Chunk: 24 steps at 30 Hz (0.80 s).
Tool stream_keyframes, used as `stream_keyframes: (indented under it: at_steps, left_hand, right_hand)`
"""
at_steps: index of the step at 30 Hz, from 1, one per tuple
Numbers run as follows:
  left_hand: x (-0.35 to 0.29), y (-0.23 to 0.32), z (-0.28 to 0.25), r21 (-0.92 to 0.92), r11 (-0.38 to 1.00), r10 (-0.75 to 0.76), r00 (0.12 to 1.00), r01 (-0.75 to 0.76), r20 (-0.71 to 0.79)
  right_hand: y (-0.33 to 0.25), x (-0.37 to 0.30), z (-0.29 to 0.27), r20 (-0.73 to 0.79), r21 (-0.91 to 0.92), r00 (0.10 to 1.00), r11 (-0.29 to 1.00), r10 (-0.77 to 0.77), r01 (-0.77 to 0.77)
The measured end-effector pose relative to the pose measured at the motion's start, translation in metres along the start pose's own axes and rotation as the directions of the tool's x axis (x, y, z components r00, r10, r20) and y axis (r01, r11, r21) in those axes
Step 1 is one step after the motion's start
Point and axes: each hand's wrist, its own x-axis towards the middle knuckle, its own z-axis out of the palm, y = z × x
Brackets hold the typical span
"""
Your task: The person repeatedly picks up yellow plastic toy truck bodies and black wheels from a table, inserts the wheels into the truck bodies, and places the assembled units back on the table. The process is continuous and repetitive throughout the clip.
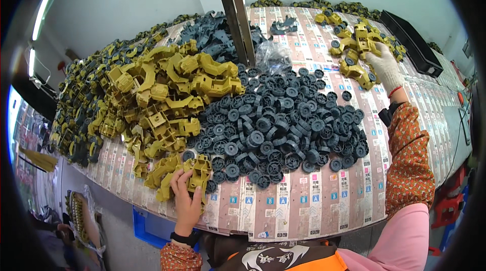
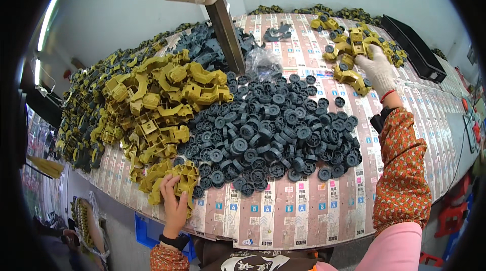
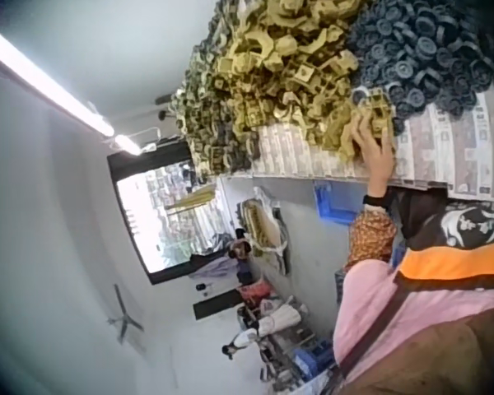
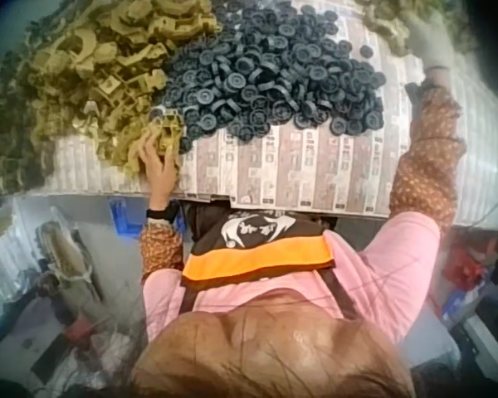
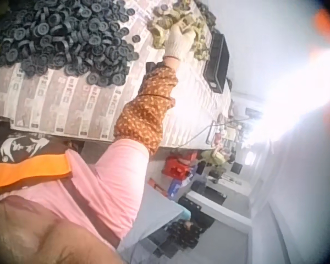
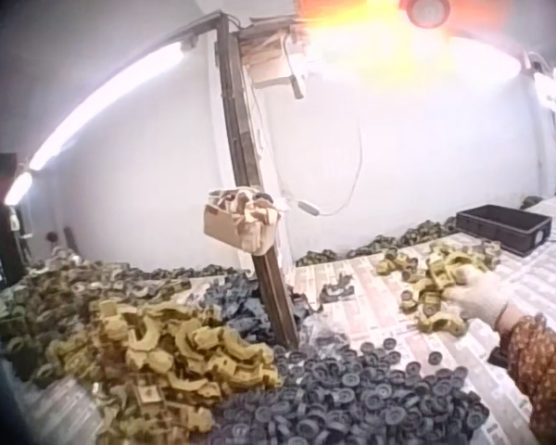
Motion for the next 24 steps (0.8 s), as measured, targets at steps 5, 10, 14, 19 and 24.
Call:
stream_keyframes:
  at_steps: [5,10,14,19,24]
  left_hand:
    - [-0.005,-0.003,0.003,-0.006,1.0,-0.023,1.0,0.023,-0.016]
    - [0.001,0.0,0.006,-0.014,1.0,-0.001,1.0,0.001,-0.004]
    - [-0.005,0.001,0.001,0.012,1.0,0.028,0.999,-0.028,-0.02]
    - [-0.015,-0.001,0.0,0.016,0.998,0.067,0.998,-0.067,-0.013]
    - [-0.021,0.013,0.005,-0.005,0.996,0.092,0.992,-0.093,-0.084]
  right_hand:
    - [-0.024,-0.073,0.013,0.249,-0.061,0.947,0.972,-0.204,0.226]
    - [0.027,-0.081,0.039,0.361,-0.16,0.915,0.955,-0.178,0.249]
    - [0.016,-0.085,0.068,0.385,-0.266,0.919,0.944,-0.081,0.194]
    - [0.022,-0.076,0.089,0.452,-0.329,0.87,0.87,-0.196,0.367]
    - [0.031,-0.089,0.075,0.448,-0.211,0.842,0.88,-0.3,0.426]
